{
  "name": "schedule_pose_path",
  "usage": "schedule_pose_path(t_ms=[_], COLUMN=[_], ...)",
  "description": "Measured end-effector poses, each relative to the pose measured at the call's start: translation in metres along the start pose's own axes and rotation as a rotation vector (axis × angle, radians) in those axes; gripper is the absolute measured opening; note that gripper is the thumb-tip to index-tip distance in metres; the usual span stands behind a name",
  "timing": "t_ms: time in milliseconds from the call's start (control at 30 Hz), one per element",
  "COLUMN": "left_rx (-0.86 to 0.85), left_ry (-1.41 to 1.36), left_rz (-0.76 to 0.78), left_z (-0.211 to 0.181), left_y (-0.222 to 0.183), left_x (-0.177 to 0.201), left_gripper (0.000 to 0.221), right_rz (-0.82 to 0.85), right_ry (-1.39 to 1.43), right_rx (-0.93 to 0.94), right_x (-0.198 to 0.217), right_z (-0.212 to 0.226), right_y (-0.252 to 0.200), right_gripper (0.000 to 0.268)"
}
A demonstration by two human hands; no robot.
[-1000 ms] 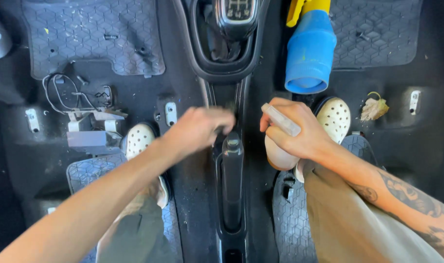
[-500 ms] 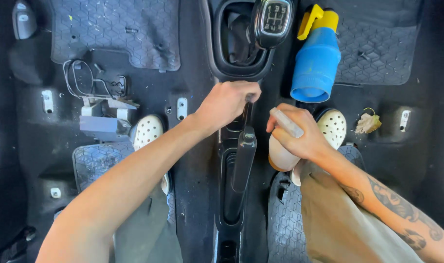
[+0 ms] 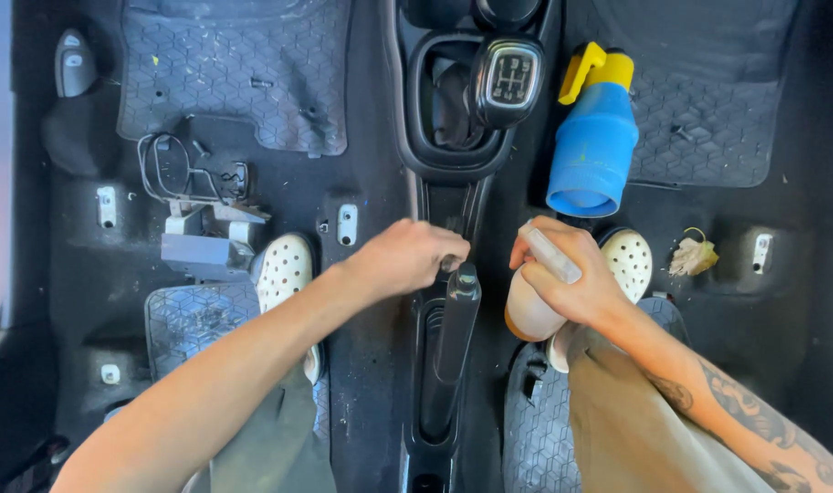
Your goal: Detailing and cleaning the center console and gear shift area of a car with removed seats.
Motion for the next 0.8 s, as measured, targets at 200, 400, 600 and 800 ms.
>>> schedule_pose_path(t_ms=[200, 400, 600, 800], left_rx=[-0.143, 0.130, -0.010, 0.144], left_ry=[-0.054, -0.045, -0.183, 0.220], left_rz=[-0.182, 0.050, -0.261, -0.117], left_z=[-0.011, 0.014, 0.020, 0.014], left_y=[0.032, 0.007, -0.003, 0.005], left_x=[0.037, 0.007, 0.025, 0.030], left_gripper=[0.015, 0.018, 0.024, 0.015], right_rz=[0.022, -0.005, 0.013, 0.016], right_ry=[-0.028, -0.017, -0.006, -0.013], right_rx=[-0.021, -0.018, -0.044, -0.036], right_x=[-0.005, -0.001, -0.005, -0.008], right_z=[0.005, 0.000, 0.000, 0.007], right_y=[-0.002, 0.002, 0.000, -0.001], right_gripper=[0.012, 0.011, 0.010, 0.011])
Point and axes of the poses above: each hand's wrist, its own y-axis towards the middle knuckle, its own x-axis out of the back of the hand, z = x × y, the point moved 6 cm from there along y, towards the middle knuckle, and after that the axes turned 15 degrees about -y, right-handed, at the moved point
